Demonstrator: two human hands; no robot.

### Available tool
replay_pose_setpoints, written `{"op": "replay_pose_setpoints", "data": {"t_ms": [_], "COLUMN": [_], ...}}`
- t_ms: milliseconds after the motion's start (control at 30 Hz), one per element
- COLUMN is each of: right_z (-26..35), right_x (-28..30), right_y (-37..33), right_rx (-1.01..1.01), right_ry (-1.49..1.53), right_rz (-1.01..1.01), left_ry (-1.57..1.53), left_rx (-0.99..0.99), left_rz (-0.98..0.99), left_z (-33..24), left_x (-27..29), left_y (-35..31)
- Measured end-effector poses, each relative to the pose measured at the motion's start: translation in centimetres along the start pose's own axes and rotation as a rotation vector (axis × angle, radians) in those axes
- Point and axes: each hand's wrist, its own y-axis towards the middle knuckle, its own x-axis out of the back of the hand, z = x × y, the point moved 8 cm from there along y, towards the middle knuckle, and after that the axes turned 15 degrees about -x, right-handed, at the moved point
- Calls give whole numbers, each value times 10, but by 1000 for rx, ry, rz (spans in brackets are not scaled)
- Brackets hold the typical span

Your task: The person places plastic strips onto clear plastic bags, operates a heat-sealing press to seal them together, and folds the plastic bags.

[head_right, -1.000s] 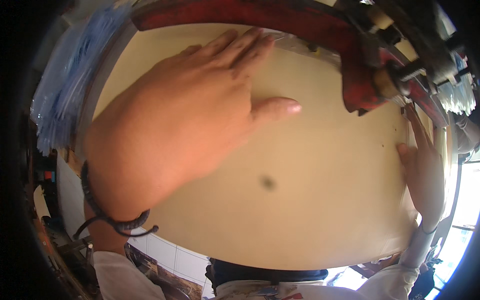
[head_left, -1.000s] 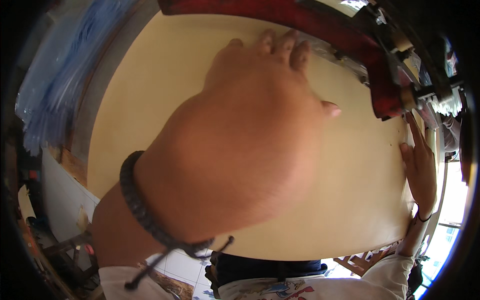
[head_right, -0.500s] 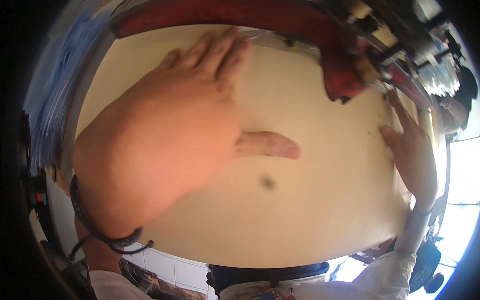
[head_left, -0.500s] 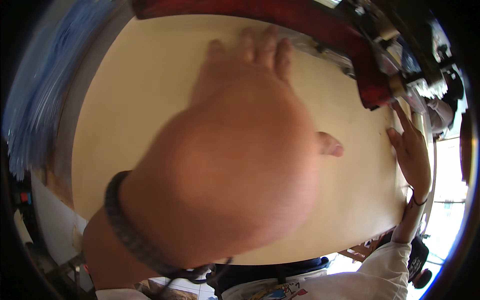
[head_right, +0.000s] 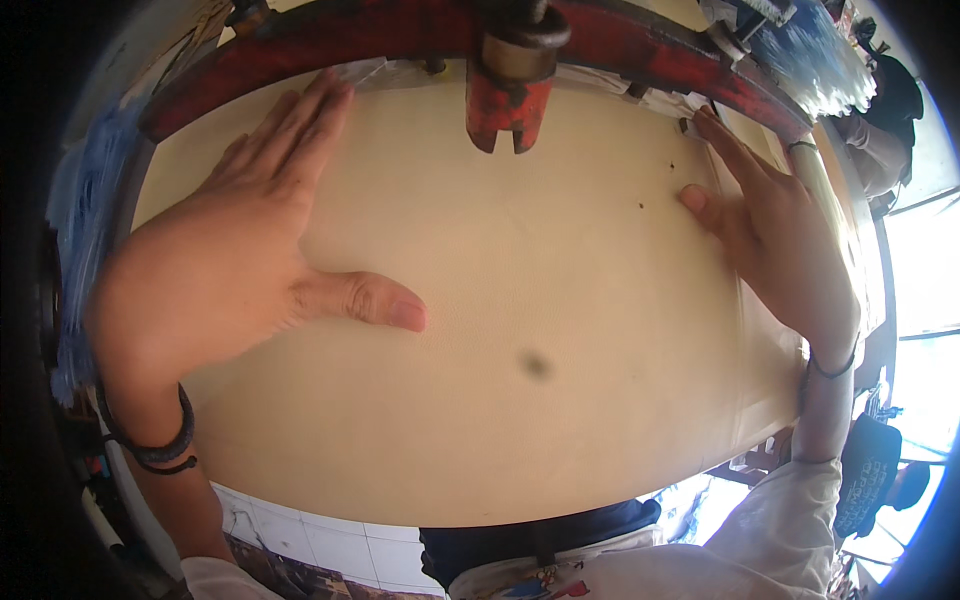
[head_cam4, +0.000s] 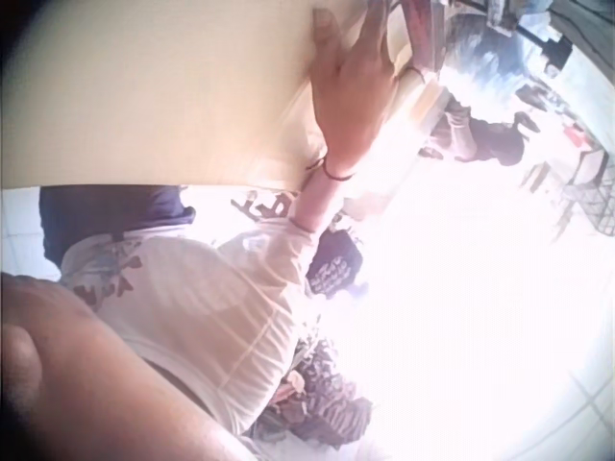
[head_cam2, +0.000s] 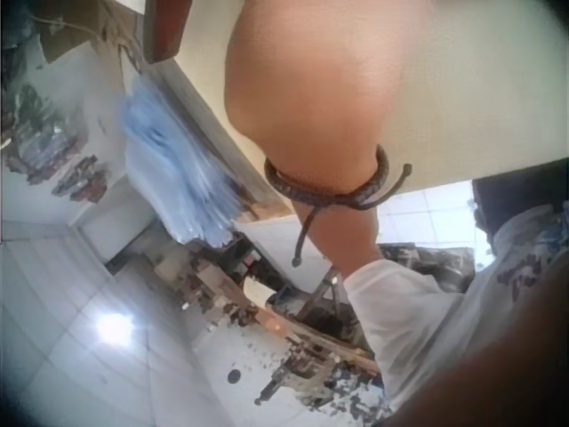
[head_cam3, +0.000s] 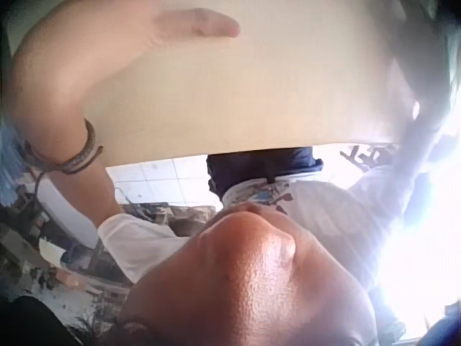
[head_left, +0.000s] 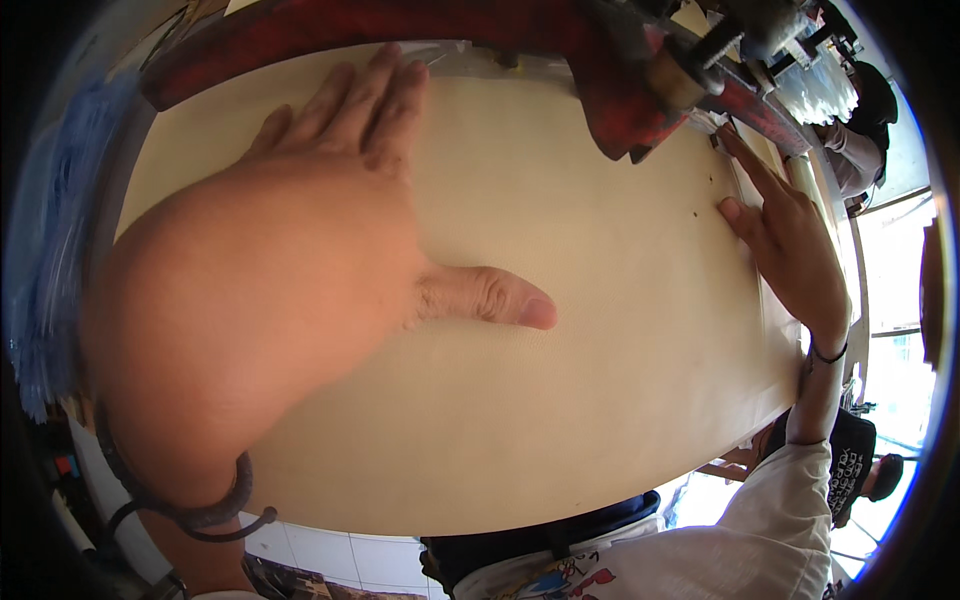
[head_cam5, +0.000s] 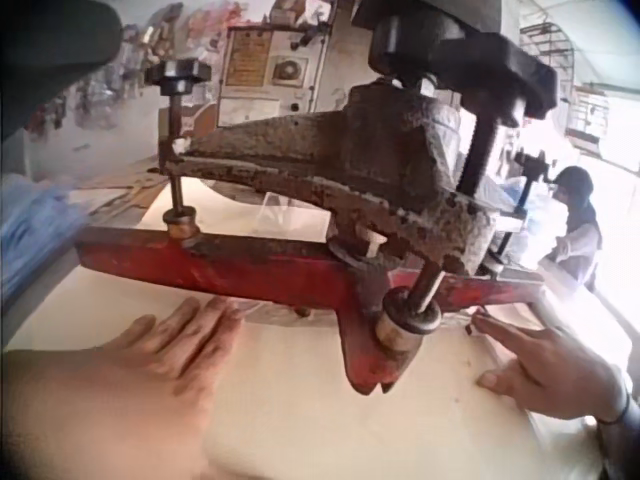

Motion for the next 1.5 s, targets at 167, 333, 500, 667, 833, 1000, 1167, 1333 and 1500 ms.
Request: {"op": "replay_pose_setpoints", "data": {"t_ms": [167,333,500,667,833,1000,1167,1333,1500], "right_z": [2,6,7,7,3,-1,-1,1,-1], "right_x": [6,3,8,10,7,8,14,12,15], "right_y": [-3,-6,-12,-10,-11,-8,-5,-5,-9], "right_rx": [-26,210,230,164,260,180,149,153,103], "right_ry": [-12,-67,95,120,77,89,138,105,70], "right_rz": [-25,-143,-47,16,-109,-70,6,10,6], "left_ry": [-30,-5,-149,-178,-196,-134,-204,-181,-180], "left_rx": [3,-153,-94,-59,-27,-77,-18,-59,-105], "left_rz": [-17,-137,4,91,156,80,126,76,14], "left_z": [3,2,13,18,17,17,16,15,9], "left_x": [-5,-4,-11,-13,-16,-15,-9,-6,-5], "left_y": [2,0,13,12,16,16,12,12,13]}}
